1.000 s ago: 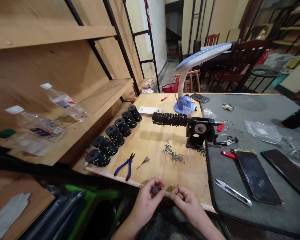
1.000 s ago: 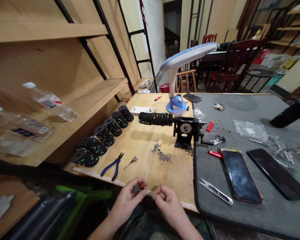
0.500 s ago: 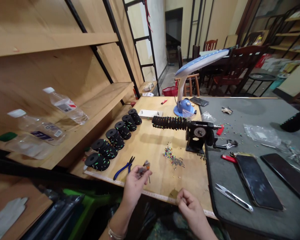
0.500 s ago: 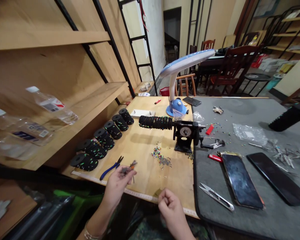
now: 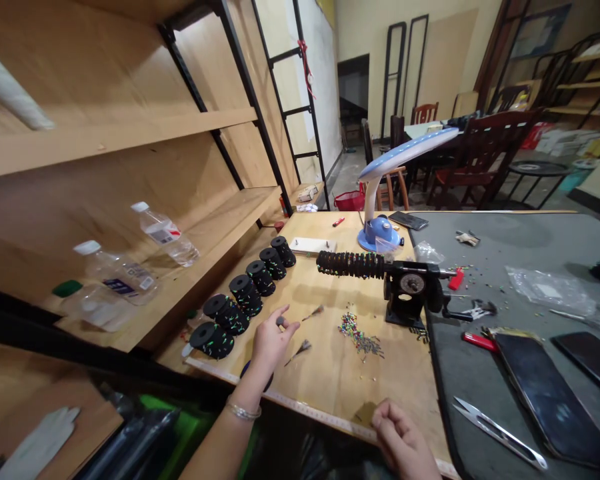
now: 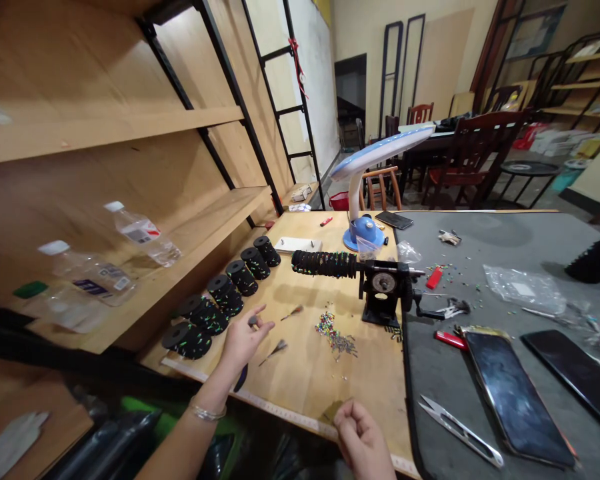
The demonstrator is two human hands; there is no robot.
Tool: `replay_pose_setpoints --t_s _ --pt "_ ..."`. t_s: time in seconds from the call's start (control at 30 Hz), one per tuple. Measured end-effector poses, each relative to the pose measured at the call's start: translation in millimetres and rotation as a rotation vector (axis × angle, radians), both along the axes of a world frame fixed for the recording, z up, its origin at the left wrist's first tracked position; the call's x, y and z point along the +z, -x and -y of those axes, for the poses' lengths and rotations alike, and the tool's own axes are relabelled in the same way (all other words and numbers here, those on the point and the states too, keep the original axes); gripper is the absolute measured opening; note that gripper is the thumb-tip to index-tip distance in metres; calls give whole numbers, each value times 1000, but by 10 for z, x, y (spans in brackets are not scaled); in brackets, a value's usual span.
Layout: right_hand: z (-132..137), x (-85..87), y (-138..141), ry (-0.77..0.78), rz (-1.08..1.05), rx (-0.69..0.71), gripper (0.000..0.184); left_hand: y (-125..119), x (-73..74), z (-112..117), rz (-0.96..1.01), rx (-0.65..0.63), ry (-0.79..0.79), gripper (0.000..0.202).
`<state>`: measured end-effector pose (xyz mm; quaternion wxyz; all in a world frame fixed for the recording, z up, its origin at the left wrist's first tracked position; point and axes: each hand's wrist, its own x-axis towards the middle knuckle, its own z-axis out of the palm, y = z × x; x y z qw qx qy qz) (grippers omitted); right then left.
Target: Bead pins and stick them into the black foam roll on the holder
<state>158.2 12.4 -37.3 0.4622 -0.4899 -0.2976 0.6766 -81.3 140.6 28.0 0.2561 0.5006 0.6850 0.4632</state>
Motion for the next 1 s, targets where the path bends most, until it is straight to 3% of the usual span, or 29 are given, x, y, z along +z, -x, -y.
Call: replay_pose_setpoints --t_s 0.17,0.33,0.43,0.57,0.67,0.87,1.0 --pt "-11 62 6 -40 47 -25 49 -217 109 396 93 -136 -16 26" --pt "2 120 3 -193 205 -38 41 -688 -20 1051 506 -379 363 36" --pt "45 113 7 -308 331 -48 39 -924 -137 1248 707 -368 472 47" --pt "124 76 7 -405 440 34 35 -1022 -199 1206 852 -298 486 47" --pt "156 79 -23 -445 517 60 32 -974 -189 1125 789 -283 444 43" --pt "94 243 -186 -503 659 109 23 -868 -112 1112 433 -376 270 32" --pt "43 424 -219 -488 558 88 44 -883 -22 1158 257 -420 241 26"
